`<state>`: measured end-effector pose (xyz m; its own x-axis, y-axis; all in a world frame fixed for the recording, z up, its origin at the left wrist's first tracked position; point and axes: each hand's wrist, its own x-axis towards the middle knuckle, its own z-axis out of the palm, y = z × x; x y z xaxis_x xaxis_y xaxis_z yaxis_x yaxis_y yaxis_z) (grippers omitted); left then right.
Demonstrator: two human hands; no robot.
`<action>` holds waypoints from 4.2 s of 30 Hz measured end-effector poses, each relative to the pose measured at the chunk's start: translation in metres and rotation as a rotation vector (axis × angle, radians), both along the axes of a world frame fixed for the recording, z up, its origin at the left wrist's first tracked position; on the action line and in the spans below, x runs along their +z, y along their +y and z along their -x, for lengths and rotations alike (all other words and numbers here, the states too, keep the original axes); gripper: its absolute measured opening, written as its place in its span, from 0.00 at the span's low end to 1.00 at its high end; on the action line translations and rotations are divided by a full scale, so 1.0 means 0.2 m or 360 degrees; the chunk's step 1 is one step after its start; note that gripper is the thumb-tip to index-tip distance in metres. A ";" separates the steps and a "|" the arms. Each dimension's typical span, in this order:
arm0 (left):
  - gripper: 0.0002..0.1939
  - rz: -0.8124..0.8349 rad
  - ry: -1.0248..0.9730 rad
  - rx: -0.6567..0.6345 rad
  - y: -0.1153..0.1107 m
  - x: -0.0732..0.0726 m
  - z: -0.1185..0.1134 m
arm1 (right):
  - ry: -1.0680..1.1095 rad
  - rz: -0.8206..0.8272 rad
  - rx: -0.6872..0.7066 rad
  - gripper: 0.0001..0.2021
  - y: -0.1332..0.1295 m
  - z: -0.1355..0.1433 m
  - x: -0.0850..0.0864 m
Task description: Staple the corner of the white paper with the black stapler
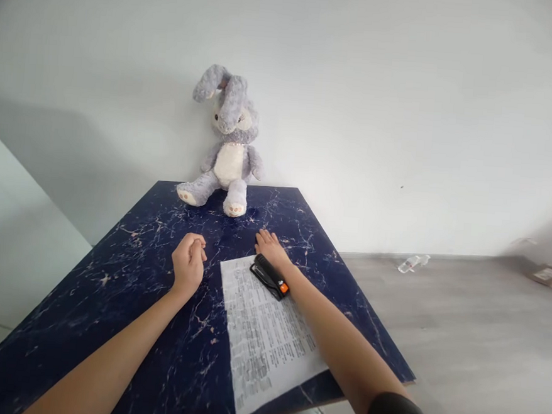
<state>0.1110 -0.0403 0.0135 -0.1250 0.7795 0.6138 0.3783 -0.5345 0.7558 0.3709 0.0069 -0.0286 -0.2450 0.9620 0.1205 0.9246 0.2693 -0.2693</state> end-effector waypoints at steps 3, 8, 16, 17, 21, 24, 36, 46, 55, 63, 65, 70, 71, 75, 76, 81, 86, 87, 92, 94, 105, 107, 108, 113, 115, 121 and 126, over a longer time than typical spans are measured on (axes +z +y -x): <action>0.13 -0.0054 -0.0054 0.0114 -0.01 0.02 0.02 | 0.0043 0.0002 0.0044 0.26 0.09 0.26 0.02; 0.12 -0.0113 -0.0041 0.0246 0.00 0.03 0.07 | 0.0111 -0.0004 0.0083 0.25 0.14 0.65 0.03; 0.12 -0.0067 -0.0140 0.0378 0.04 0.02 0.11 | 0.0507 -0.0011 0.0961 0.23 0.03 0.70 0.08; 0.12 -0.0065 -0.0133 0.0364 0.04 0.02 0.11 | 0.0517 0.0039 0.1059 0.21 0.01 0.67 0.08; 0.12 -0.0032 -0.0099 0.0287 0.02 0.02 0.09 | 0.0566 0.0067 0.1084 0.18 -0.03 0.52 0.08; 0.13 0.0051 -0.0017 0.0112 0.01 0.01 0.06 | 0.0591 0.0067 0.0923 0.18 -0.07 0.36 0.09; 0.17 0.0117 0.1128 -0.0739 -0.01 -0.14 -0.06 | 0.0663 0.0042 -0.0321 0.13 -0.21 -0.07 0.32; 0.15 0.0089 0.1328 -0.0558 -0.03 -0.11 -0.07 | 0.0436 0.0208 0.0262 0.06 -0.42 -0.03 0.40; 0.15 0.0118 0.1239 -0.0553 -0.01 -0.14 -0.07 | 0.0910 0.0470 0.0684 0.15 -0.39 -0.14 0.39; 0.16 0.0303 0.0569 -0.0669 0.02 -0.12 -0.05 | 0.1500 0.1039 0.0891 0.30 -0.35 -0.30 0.32; 0.17 0.0439 0.0398 -0.0702 0.04 -0.12 -0.04 | 0.1496 0.1051 0.0883 0.30 -0.35 -0.30 0.31; 0.22 0.0688 0.0138 -0.0784 0.07 -0.14 -0.03 | 0.1475 0.1060 0.0876 0.30 -0.35 -0.29 0.31; 0.22 0.0691 0.0122 -0.0781 0.07 -0.14 -0.03 | 0.1463 0.1062 0.0879 0.30 -0.35 -0.29 0.31; 0.21 0.0661 0.0172 -0.0743 0.07 -0.13 -0.04 | 0.1351 0.0877 0.0834 0.32 -0.35 -0.29 0.31; 0.21 0.0656 0.0204 -0.0735 0.07 -0.13 -0.04 | 0.1307 0.0777 0.0807 0.32 -0.35 -0.28 0.32; 0.21 0.0612 0.0245 -0.0738 0.05 -0.09 -0.04 | 0.0901 0.0275 0.0779 0.24 -0.41 -0.13 0.30; 0.20 0.0608 -0.0426 -0.0911 0.03 -0.08 -0.06 | 0.0533 -0.0258 0.0775 0.28 -0.45 0.01 0.25; 0.20 0.0684 -0.0627 -0.0950 0.03 -0.08 -0.07 | 0.0413 -0.0428 0.0787 0.30 -0.46 0.02 0.24; 0.16 0.1033 -0.1186 -0.1087 0.04 -0.10 -0.07 | -0.0087 -0.0978 0.0852 0.26 -0.47 0.07 0.23; 0.16 0.1085 -0.1190 -0.1132 0.04 -0.10 -0.07 | -0.0145 -0.1042 0.0851 0.24 -0.47 0.08 0.24; 0.20 0.1008 -0.0729 -0.1168 0.05 -0.11 -0.05 | 0.0312 -0.0801 0.0581 0.31 -0.46 0.07 0.27; 0.21 0.0860 -0.0798 -0.0959 0.06 -0.11 -0.05 | 0.0573 -0.0659 0.0388 0.32 -0.45 0.04 0.26; 0.21 0.0767 -0.0806 -0.0872 0.06 -0.10 -0.04 | 0.0693 -0.0544 0.0322 0.31 -0.44 0.02 0.26; 0.23 0.0517 -0.0623 -0.0753 0.01 -0.03 -0.05 | 0.0817 -0.0049 0.0332 0.25 -0.43 -0.04 0.26; 0.22 0.0460 -0.0481 -0.0793 -0.03 -0.02 -0.05 | 0.0732 -0.0176 0.0389 0.25 -0.44 -0.03 0.27; 0.17 0.0075 -0.0057 -0.0898 -0.12 -0.06 -0.08 | 0.0470 -0.0741 0.0970 0.26 -0.52 0.06 0.30; 0.11 0.0079 0.0175 -0.1085 -0.14 -0.08 -0.08 | 0.0511 -0.0865 0.1123 0.25 -0.51 0.06 0.26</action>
<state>0.1279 -0.0680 -0.0021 0.4636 0.6896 0.5563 0.0460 -0.6458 0.7621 0.3593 -0.0950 0.0234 -0.6261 0.3964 0.6715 0.4038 0.9015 -0.1557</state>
